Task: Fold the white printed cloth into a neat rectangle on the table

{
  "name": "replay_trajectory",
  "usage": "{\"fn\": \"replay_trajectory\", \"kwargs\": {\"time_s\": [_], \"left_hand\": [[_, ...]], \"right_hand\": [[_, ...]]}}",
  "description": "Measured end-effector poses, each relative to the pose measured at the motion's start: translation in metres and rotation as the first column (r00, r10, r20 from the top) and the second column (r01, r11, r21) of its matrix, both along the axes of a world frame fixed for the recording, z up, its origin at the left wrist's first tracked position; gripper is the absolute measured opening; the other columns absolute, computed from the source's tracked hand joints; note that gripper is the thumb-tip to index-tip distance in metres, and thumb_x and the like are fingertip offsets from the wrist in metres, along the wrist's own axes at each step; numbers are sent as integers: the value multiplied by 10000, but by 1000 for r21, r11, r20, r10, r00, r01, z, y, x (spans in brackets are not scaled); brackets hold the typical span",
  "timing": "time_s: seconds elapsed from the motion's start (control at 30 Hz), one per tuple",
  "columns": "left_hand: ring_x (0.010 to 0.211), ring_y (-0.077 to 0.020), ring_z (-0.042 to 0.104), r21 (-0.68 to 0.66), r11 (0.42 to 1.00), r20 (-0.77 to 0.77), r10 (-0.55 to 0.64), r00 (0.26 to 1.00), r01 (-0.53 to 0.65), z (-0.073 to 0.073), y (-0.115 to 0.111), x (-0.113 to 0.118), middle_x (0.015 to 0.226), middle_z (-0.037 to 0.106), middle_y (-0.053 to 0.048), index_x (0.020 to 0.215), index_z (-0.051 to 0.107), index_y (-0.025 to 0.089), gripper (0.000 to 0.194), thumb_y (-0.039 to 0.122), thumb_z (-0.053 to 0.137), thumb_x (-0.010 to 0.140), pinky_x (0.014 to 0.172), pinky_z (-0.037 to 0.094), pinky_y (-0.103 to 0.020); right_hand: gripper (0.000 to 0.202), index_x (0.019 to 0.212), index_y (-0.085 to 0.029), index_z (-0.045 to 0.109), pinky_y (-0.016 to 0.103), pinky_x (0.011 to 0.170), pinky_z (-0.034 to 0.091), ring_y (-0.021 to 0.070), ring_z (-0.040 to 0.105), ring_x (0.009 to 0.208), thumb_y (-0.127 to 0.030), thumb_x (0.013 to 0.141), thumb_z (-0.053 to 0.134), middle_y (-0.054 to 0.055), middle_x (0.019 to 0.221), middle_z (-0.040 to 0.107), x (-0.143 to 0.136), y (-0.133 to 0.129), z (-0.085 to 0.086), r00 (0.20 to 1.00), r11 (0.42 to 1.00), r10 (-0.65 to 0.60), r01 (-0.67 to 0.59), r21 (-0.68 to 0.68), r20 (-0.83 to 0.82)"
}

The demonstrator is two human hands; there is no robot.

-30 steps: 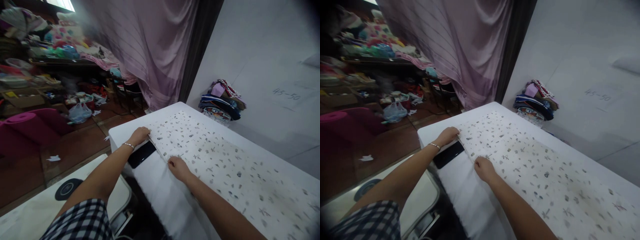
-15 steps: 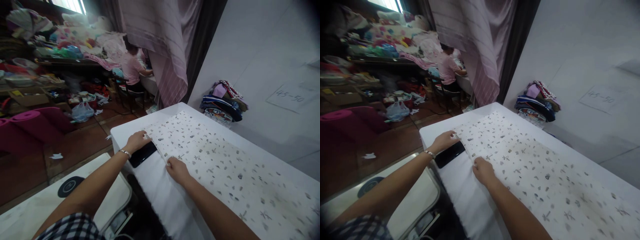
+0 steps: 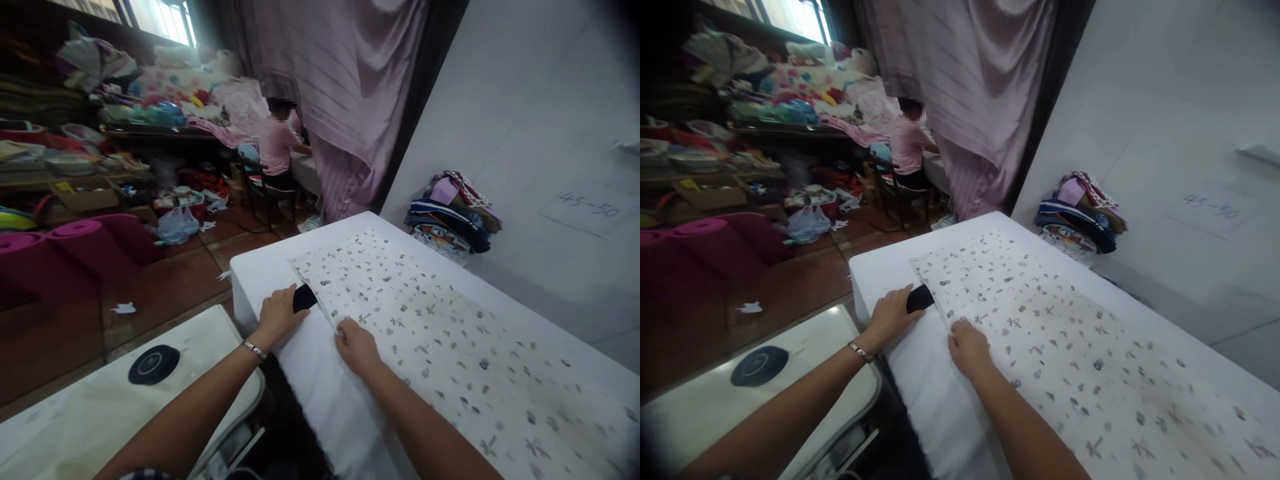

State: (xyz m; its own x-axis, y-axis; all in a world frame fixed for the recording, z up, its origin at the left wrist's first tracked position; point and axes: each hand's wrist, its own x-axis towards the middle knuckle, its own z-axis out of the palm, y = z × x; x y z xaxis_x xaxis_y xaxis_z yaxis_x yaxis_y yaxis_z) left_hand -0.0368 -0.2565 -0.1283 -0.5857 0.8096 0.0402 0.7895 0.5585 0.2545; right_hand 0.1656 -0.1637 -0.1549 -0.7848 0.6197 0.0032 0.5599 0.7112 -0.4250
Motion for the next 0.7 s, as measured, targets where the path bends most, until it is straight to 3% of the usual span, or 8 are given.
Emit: {"fn": "replay_trajectory", "kwargs": {"time_s": [0.47,0.57,0.7], "left_hand": [[1181,-323,505,-6,1000,-39,22,999,-22,3,-3,3,1257,585,-156,1327,433,174,578,431,547,822,923,381,-426],[1161,-330,515,-6,999,-86,35,996,-36,1,-6,-4,1239,595,-154,1337,422,182,568,415,530,830,924,380,-439],[1100,-340,549,-26,989,-157,138,978,-144,3,-9,-32,1146,632,-176,1323,423,152,556,431,488,846,899,392,-452]], "right_hand": [[118,949,-221,560,268,722,360,161,559,837,-241,871,473,22,953,627,0,-1,-1,1000,1000,7,-7,21,-2],[115,947,-220,559,266,722,365,160,561,841,-236,870,474,21,956,621,1,-1,-1,1000,1000,11,-11,23,-9],[126,960,-216,557,267,726,368,162,567,844,-234,874,467,25,962,621,2,-2,1,1000,1000,15,-15,16,-11]]}}
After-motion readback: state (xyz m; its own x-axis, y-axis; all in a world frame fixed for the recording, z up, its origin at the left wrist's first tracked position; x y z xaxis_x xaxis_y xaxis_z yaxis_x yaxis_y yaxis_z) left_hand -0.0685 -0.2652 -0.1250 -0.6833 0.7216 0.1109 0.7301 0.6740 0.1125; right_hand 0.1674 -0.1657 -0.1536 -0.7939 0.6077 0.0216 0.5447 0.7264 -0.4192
